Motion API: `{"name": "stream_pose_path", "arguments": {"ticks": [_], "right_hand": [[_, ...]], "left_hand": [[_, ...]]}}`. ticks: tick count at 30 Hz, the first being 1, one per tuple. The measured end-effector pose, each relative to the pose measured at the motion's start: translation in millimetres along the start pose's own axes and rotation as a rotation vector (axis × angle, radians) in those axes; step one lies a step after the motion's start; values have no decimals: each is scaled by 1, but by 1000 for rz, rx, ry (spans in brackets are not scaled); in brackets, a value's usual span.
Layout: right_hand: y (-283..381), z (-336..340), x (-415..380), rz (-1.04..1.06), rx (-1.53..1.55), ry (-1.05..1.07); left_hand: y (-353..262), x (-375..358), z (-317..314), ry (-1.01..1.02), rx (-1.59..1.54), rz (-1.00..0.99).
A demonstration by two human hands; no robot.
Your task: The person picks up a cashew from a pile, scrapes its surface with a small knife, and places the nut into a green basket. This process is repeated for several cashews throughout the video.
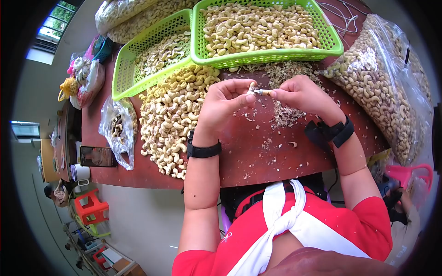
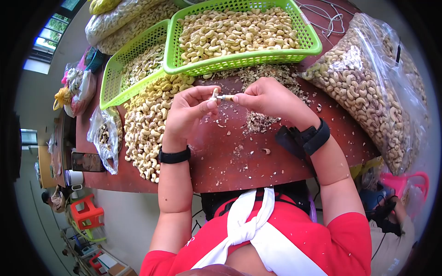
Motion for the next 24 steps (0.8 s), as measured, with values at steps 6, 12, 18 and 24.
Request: {"name": "stream_pose_path", "arguments": {"ticks": [6,12,18,24], "right_hand": [[-6,-2,2,-44,106,55],[-1,0,-3,-39,98,63],[1,-5,-5,-14,118,78],[-1,-7,-3,-13,56,81]], "left_hand": [[8,4,5,64,-118,150],[3,2,-1,72,-85,112],[2,3,0,55,-135,-9],[6,7,3,35,-55,-65]]}}
Point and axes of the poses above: each hand's wrist, its own x-axis towards the middle knuckle, its own z-axis out of the back of the hand, y = z × x, the point moved 3 cm from there along x, towards the middle knuckle, and after that the axes turned 12 degrees about -y, right-handed, at the moved point
